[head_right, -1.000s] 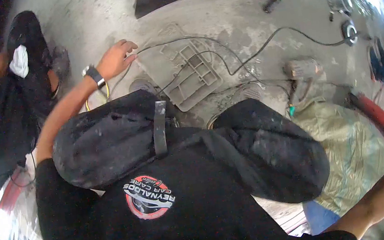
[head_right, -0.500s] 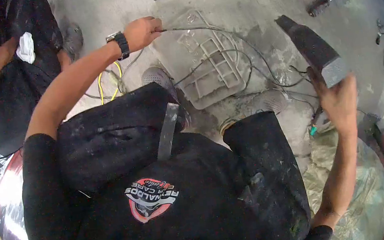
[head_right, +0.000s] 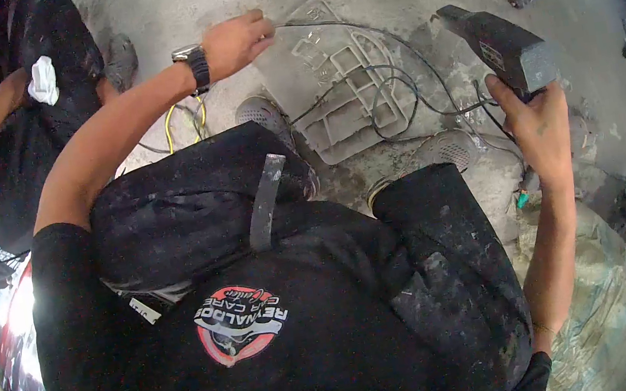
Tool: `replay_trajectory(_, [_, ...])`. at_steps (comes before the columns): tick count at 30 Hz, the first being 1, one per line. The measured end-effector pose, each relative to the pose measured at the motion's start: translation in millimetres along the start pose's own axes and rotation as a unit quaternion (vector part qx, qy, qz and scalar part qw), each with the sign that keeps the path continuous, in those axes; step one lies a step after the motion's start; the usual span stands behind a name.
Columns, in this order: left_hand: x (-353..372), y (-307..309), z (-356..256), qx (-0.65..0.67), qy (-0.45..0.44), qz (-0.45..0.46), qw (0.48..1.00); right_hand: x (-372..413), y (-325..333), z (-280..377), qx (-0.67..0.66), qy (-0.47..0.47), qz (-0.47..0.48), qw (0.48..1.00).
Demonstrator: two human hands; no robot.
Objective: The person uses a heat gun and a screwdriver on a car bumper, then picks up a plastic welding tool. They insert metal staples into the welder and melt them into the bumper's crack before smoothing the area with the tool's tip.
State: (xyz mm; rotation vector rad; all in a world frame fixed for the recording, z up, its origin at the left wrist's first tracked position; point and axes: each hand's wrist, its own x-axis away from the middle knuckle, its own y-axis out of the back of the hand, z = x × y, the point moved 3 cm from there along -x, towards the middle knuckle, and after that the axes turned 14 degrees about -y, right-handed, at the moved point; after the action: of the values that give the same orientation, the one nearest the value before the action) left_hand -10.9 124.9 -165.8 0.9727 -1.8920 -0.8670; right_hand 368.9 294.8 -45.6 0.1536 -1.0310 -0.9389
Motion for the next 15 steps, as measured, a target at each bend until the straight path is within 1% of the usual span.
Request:
replay_trajectory(1, [-1,-2,-3,-0.012,-0.004,0.030,0.999,-4,-1,-1,0.009,-0.003,0.007,1.000])
replay_trajectory(3, [-3,-13,-7,-0.046,-0.042,-0.011,0.998,-15,-3,-8,0.025,-0.012,0.014,1.000])
replay_trajectory(4, [-4,-16,-12,-0.061,-0.063,-0.028,0.996,-16,-3,-5,0.028,0.001,0.015,0.999])
replay_trajectory(5, [-7,-20,-16,-0.080,-0.066,-0.031,0.994,-16,-5,1,0.030,0.012,0.015,0.999])
replay_trajectory(8, [-17,-21,-28,-0.057,-0.027,-0.069,0.996,-20,-6,-1,0.031,0.025,0.008,0.999])
replay_trajectory(9, [-18,-23,-29,-0.062,-0.031,-0.088,0.994,-20,-5,-3,0.033,0.028,0.007,0.999])
replay_trajectory(11, [-22,-24,-26,-0.077,-0.041,-0.132,0.987,-14,-10,0,-0.050,0.070,-0.003,0.996])
replay_trajectory(12, [-25,-24,-26,-0.085,-0.031,-0.141,0.986,-12,-10,2,-0.092,0.094,-0.010,0.991])
replay_trajectory(15, [-24,-32,-33,-0.111,-0.010,-0.169,0.979,-11,2,-2,-0.017,0.052,0.016,0.998])
